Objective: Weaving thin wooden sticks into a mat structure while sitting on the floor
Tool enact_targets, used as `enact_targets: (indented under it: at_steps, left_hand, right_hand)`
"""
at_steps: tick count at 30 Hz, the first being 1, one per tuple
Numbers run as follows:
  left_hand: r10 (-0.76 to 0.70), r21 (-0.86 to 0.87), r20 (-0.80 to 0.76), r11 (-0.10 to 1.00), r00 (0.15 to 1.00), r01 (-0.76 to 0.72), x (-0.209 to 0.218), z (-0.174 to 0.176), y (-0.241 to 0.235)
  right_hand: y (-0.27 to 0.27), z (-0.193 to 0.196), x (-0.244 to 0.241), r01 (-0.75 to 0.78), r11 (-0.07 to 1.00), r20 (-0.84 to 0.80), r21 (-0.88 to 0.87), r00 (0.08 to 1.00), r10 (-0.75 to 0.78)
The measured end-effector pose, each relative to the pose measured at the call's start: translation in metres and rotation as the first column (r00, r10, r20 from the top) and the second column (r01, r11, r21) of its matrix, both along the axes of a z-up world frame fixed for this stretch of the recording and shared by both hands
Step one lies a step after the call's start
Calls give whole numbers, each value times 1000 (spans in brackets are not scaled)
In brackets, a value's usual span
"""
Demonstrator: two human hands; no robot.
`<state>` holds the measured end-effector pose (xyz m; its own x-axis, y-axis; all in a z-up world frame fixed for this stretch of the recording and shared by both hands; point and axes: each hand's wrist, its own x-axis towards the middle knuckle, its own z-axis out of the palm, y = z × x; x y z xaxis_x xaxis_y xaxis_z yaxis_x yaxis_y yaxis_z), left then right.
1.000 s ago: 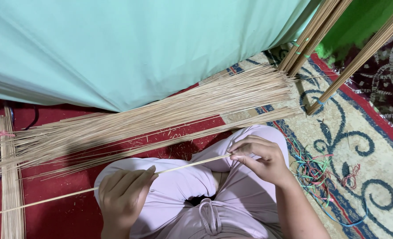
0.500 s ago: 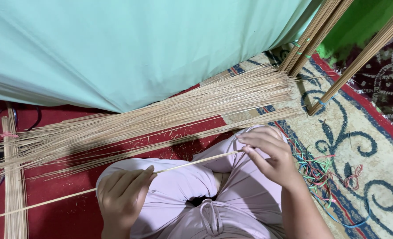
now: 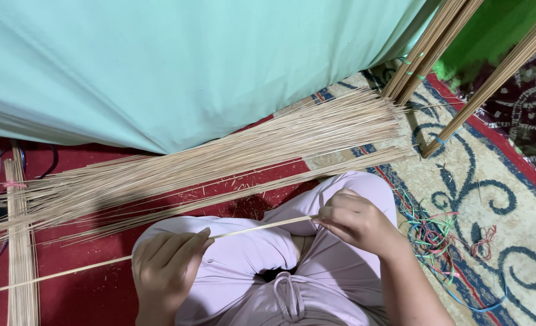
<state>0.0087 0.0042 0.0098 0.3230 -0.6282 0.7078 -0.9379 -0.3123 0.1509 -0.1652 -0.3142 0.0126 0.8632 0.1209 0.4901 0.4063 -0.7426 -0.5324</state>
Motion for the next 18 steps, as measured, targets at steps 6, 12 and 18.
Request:
enact_targets:
  at_steps: [6, 12, 18]
  left_hand:
    - [-18, 35, -104, 999, 994, 21, 0, 7, 3]
    - [9, 55, -109, 998, 994, -3, -2, 6, 6]
    - [7, 81, -98, 997, 995, 1, -2, 5, 4]
  right_hand:
    - [2, 4, 0, -36, 999, -30, 31, 999, 37]
    - [2, 5, 1, -35, 999, -5, -4, 999, 35]
    - [-1, -1, -3, -65, 997, -52, -38, 997, 63]
